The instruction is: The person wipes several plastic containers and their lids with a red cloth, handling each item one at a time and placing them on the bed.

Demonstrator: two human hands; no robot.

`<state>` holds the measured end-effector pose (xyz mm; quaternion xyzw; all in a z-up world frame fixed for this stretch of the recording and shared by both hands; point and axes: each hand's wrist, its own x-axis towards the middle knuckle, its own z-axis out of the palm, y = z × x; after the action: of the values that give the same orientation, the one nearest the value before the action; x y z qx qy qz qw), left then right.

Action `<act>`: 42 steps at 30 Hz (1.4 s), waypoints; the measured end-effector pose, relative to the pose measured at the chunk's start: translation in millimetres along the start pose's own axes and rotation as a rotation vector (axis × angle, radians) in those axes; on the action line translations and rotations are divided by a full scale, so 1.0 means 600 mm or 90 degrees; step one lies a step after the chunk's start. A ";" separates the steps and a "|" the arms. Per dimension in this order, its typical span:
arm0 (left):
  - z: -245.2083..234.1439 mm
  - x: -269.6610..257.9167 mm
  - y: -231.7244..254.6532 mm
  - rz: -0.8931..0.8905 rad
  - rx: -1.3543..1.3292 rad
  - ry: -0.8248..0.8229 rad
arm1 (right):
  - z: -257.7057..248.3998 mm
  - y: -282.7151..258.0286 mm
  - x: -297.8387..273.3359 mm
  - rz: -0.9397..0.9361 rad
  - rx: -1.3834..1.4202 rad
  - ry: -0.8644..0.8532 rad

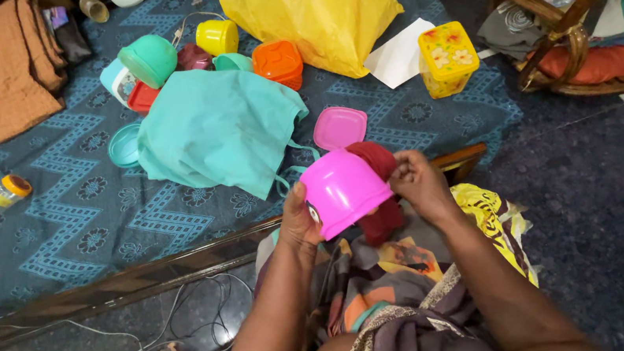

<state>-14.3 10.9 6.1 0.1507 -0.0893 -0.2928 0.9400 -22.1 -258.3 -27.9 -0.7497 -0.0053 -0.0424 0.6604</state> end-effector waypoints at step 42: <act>0.221 -0.038 0.061 0.261 -0.080 0.070 | -0.024 -0.246 -0.031 -0.110 0.370 -0.001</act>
<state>-47.7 21.9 141.1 0.0863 -0.0482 -0.0922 0.9908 -51.1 -252.6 118.4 -0.5263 -0.0812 -0.0944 0.8411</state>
